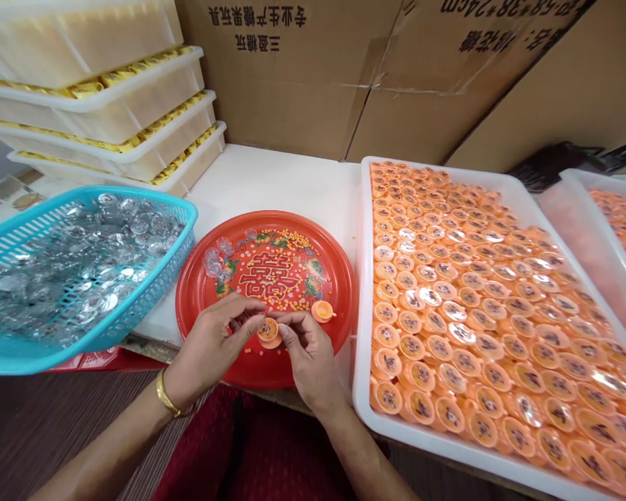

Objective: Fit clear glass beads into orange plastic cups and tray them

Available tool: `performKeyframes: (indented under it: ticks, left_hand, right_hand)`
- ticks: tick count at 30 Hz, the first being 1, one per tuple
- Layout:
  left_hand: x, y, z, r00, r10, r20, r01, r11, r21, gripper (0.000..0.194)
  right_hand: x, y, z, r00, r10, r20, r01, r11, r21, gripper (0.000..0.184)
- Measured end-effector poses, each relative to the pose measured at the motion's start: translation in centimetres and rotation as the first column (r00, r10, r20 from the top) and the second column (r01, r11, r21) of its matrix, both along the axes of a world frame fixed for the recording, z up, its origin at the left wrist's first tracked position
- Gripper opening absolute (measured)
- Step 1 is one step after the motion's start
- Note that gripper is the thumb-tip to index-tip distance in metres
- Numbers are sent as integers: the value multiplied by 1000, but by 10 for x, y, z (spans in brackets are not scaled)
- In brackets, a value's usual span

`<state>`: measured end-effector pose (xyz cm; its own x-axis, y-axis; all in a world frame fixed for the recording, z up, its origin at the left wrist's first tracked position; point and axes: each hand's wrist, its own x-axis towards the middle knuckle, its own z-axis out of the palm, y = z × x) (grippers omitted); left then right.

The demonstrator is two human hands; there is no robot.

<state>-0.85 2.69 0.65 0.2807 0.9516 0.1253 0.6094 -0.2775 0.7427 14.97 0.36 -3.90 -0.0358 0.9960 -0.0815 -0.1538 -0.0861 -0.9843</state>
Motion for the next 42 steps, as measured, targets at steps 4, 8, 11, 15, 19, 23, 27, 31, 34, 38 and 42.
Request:
performKeyframes:
  ticks: [4, 8, 11, 15, 19, 23, 27, 31, 34, 38, 42]
  left_hand:
    - [6, -15, -7, 999, -2, -34, 3, 999, 52, 30]
    - [8, -19, -11, 1000, -3, -11, 4, 992, 123, 31]
    - [6, -16, -11, 1000, -29, 7, 29, 997, 72, 32]
    - [3, -12, -10, 998, -52, 18, 52, 998, 24, 33]
    - [2, -10, -11, 998, -43, 46, 44, 999, -32, 34]
    - [2, -8, -12, 998, -54, 41, 56, 997, -54, 34]
    - [4, -10, -11, 998, -50, 39, 51, 998, -22, 33]
    - [7, -12, -13, 999, -42, 17, 41, 997, 63, 31]
    - [10, -12, -17, 999, -36, -16, 37, 993, 114, 31]
    - [12, -11, -19, 999, -31, -41, 35, 993, 113, 32]
    - [11, -10, -19, 1000, -29, 6, 29, 998, 56, 32]
  right_hand:
    - [-1, 0, -2, 1000, -10, 20, 10, 999, 33, 14]
    - [-1, -1, -2, 999, -8, 44, 6, 999, 49, 14]
    - [0, -1, -2, 999, -7, 42, 5, 998, 55, 13]
    - [0, -2, -3, 998, -6, 60, 2, 998, 60, 13]
    - [0, -1, -3, 997, -23, 78, 19, 998, 56, 14]
    - [1, -1, -1, 996, -36, 85, 31, 998, 60, 13]
    - [0, -1, 1, 997, -24, 77, 20, 998, 54, 13]
    - [-2, 0, 4, 1000, -24, 6, 24, 999, 29, 13]
    - [-3, 0, 4, 999, -41, -35, 41, 999, 5, 14]
    - [-3, 0, 4, 998, -66, -14, 66, 998, 5, 12]
    - [-3, 0, 3, 997, -71, -21, 71, 997, 9, 11]
